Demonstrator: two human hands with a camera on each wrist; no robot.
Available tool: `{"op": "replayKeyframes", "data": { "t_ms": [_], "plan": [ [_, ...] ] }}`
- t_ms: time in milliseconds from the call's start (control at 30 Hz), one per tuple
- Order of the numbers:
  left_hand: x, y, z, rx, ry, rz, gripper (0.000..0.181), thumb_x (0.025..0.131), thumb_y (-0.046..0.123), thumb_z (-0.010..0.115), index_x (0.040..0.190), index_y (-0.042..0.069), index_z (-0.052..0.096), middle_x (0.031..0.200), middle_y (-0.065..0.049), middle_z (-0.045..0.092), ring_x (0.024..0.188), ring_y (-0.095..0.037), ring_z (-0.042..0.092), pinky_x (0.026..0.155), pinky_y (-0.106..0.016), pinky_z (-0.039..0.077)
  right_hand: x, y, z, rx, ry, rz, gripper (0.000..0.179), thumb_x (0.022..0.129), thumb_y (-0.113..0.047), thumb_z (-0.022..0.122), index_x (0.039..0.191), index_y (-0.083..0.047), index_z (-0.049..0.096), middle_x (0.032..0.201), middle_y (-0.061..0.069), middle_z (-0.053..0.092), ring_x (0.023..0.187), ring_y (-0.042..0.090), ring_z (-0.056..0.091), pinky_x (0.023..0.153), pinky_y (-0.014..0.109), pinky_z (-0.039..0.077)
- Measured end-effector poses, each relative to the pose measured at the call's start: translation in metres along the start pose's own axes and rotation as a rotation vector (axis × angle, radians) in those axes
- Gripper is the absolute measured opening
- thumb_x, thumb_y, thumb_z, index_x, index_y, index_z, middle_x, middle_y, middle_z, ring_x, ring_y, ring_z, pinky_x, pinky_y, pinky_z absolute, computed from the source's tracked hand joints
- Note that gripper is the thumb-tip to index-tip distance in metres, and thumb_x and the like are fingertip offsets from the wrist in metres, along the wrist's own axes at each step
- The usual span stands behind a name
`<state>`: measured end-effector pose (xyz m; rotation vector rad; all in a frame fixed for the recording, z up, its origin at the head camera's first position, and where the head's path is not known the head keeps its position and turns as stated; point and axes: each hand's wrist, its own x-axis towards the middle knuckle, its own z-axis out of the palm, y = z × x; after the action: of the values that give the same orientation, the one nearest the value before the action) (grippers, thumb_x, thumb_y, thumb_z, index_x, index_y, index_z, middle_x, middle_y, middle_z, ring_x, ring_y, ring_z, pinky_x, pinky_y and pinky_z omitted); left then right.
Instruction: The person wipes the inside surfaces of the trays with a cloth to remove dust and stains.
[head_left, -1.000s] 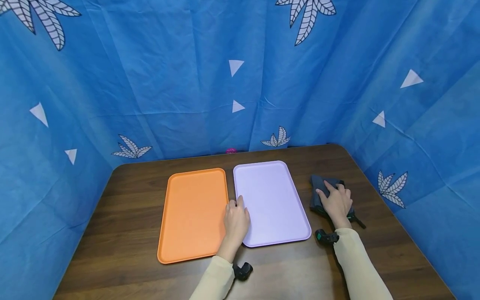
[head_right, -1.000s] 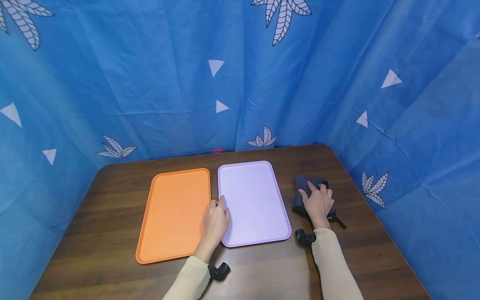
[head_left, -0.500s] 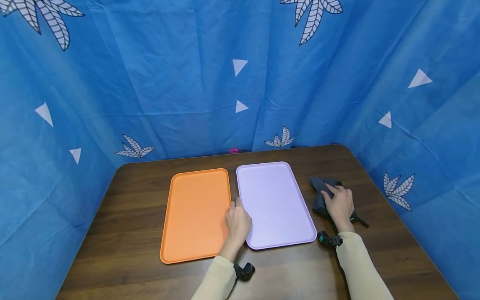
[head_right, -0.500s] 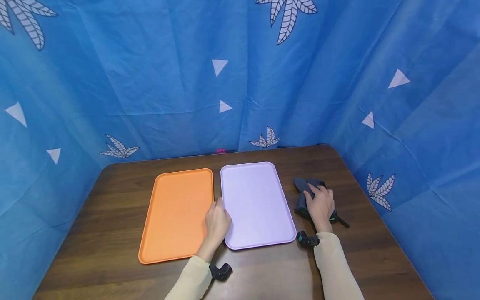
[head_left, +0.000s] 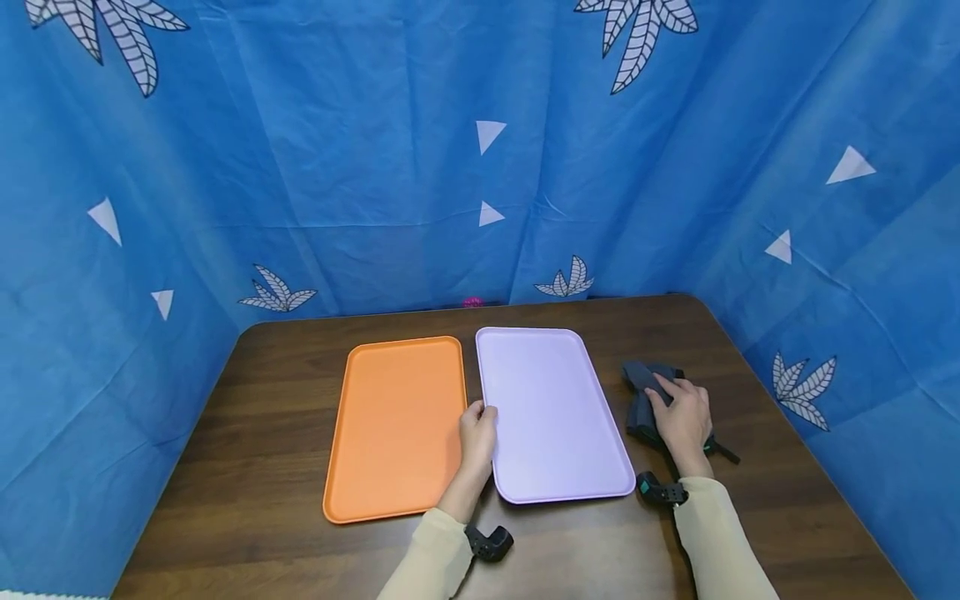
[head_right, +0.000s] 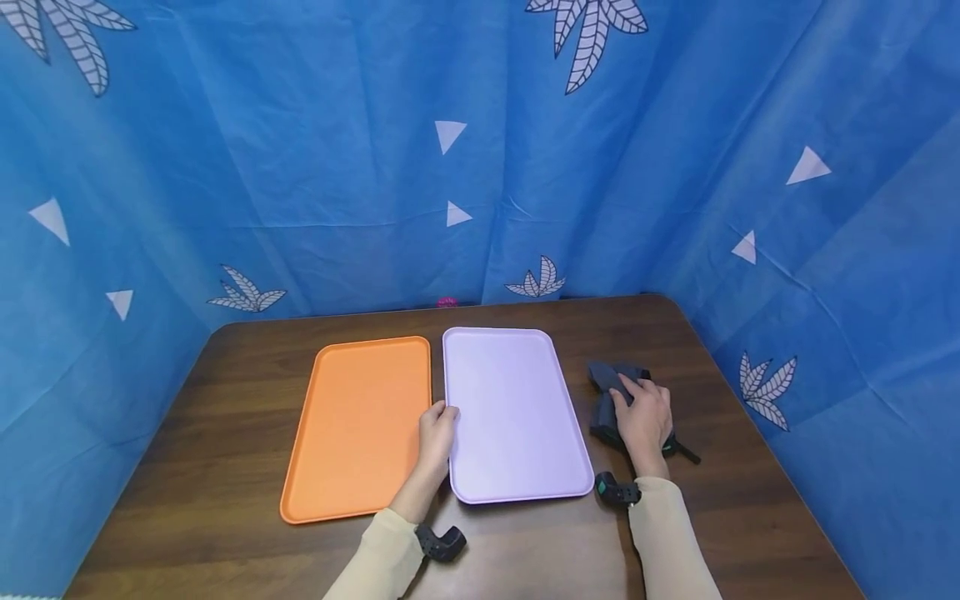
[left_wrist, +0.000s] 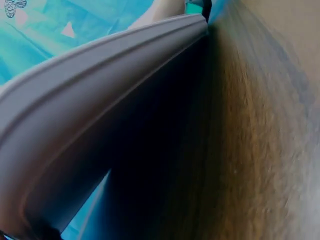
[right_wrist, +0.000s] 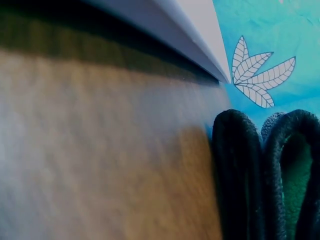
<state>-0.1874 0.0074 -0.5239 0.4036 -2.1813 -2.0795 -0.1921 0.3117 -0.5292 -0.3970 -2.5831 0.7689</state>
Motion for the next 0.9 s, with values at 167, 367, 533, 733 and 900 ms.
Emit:
{"op": "replayKeyframes", "data": {
  "t_ms": [167, 367, 533, 733, 900],
  "plan": [
    [-0.003, 0.002, 0.002, -0.063, -0.029, -0.011, 0.027, 0.1, 0.013, 0.046, 0.097, -0.01, 0.059, 0.079, -0.01, 0.055, 0.073, -0.016, 0.049, 0.068, -0.029, 0.041, -0.001, -0.001, -0.002, 0.016, 0.018, 0.005, 0.036, 0.09, -0.015, 0.07, 0.124, -0.006, 0.067, 0.129, 0.026, 0.057, 0.115, 0.039, 0.045, 0.085, 0.065, 0.042],
    [0.001, -0.009, 0.0, 0.042, -0.004, 0.06, 0.03, 0.103, 0.018, 0.044, 0.099, -0.006, 0.061, 0.081, -0.013, 0.056, 0.076, -0.018, 0.05, 0.071, -0.033, 0.043, 0.0, -0.012, -0.01, 0.064, 0.091, -0.014, 0.034, 0.089, -0.013, 0.071, 0.121, -0.004, 0.068, 0.127, 0.027, 0.058, 0.115, 0.041, 0.047, 0.085, 0.065, 0.041],
    [-0.001, -0.006, -0.001, 0.034, 0.012, 0.191, 0.027, 0.103, 0.014, 0.044, 0.097, -0.006, 0.061, 0.075, -0.007, 0.052, 0.071, -0.014, 0.047, 0.066, -0.028, 0.041, 0.0, -0.03, -0.025, 0.144, 0.205, -0.096, 0.034, 0.085, -0.007, 0.074, 0.118, -0.001, 0.069, 0.12, 0.029, 0.061, 0.111, 0.044, 0.048, 0.086, 0.063, 0.041],
    [-0.007, 0.01, -0.005, -0.038, 0.011, 0.336, 0.023, 0.102, 0.013, 0.046, 0.098, -0.005, 0.059, 0.071, 0.001, 0.044, 0.066, -0.007, 0.042, 0.059, -0.022, 0.036, 0.003, -0.077, -0.053, 0.295, 0.361, -0.244, 0.033, 0.083, -0.004, 0.075, 0.116, 0.0, 0.07, 0.112, 0.031, 0.064, 0.103, 0.048, 0.049, 0.089, 0.059, 0.037],
    [-0.013, 0.026, -0.008, -0.051, -0.002, 0.367, 0.021, 0.103, 0.009, 0.045, 0.1, -0.006, 0.059, 0.07, 0.002, 0.042, 0.063, -0.004, 0.04, 0.056, -0.02, 0.035, 0.006, -0.122, -0.071, 0.353, 0.431, -0.361, 0.033, 0.081, -0.002, 0.076, 0.114, 0.001, 0.071, 0.106, 0.03, 0.065, 0.097, 0.047, 0.05, 0.084, 0.055, 0.038]
  ]
}}
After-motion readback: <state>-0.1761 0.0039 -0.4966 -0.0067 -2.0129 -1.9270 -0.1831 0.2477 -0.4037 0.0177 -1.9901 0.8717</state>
